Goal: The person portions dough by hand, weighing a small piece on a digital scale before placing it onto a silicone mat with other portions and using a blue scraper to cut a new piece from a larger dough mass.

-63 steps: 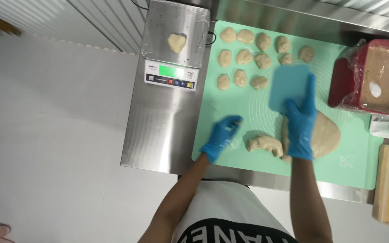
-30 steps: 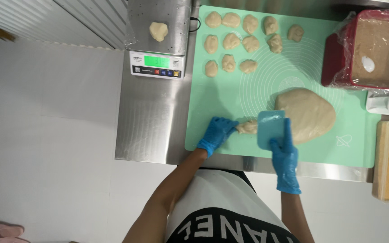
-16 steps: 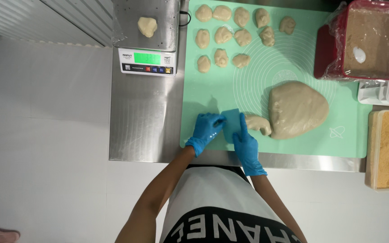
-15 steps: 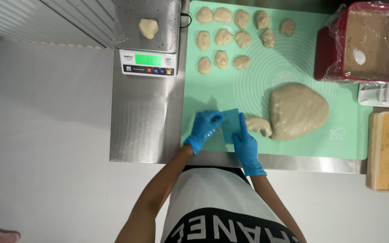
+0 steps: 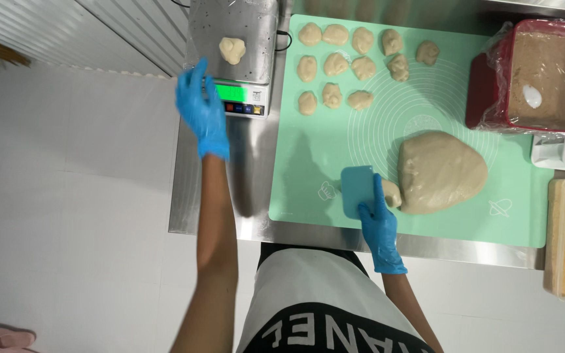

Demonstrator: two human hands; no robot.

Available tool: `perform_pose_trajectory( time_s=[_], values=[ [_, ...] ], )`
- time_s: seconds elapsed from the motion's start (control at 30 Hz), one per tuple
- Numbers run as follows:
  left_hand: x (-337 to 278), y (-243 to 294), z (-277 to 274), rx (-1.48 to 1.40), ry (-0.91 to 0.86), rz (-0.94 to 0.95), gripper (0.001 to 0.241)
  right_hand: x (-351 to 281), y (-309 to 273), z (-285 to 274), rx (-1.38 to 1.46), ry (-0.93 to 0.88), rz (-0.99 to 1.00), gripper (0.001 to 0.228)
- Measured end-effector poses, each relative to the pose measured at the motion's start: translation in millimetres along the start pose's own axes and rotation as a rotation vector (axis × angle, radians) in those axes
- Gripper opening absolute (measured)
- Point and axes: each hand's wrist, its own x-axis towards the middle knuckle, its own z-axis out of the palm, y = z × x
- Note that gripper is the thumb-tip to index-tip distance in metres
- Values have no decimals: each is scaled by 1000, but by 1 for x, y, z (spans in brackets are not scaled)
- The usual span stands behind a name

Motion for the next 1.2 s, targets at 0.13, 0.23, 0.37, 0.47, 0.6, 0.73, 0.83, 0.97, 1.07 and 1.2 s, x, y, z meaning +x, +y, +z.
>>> perform_pose_trajectory(
  time_s=[0.13,0.23,0.37,0.47,0.6,0.73,0.83,0.97,1.07,1.2],
  values=[
    [-110,-15,-32,-61,10,-240,24,-5,14,-16,14,26,63,85],
    [-153,-35,-48,69,-106,-225,24,1,14,-25,11,37,38,85],
    [-152,-56,-55,135,-73,-246,19,23,3,-26,10,28,-62,85],
    [-125,-64,-64,99,20,-265,14,32,-10,-15,112,-16,-95,83],
    [-66,-59,-61,117,72,-107,9,41,-23,-5,37,-72,-57,85],
    [-4,-46,-53,107,-2,75,20,37,-27,1,6,-100,-133,80],
    [28,-36,-37,-55,-205,227,31,33,-25,-1,12,-37,-270,81],
    [55,-23,10,177,-351,690,49,25,-25,-8,-30,-42,-170,79],
    [66,-18,23,279,-331,793,53,16,-25,-13,-62,37,-252,81],
    [33,-13,18,157,-412,511,50,7,-15,-23,-104,-7,80,82]
  ],
)
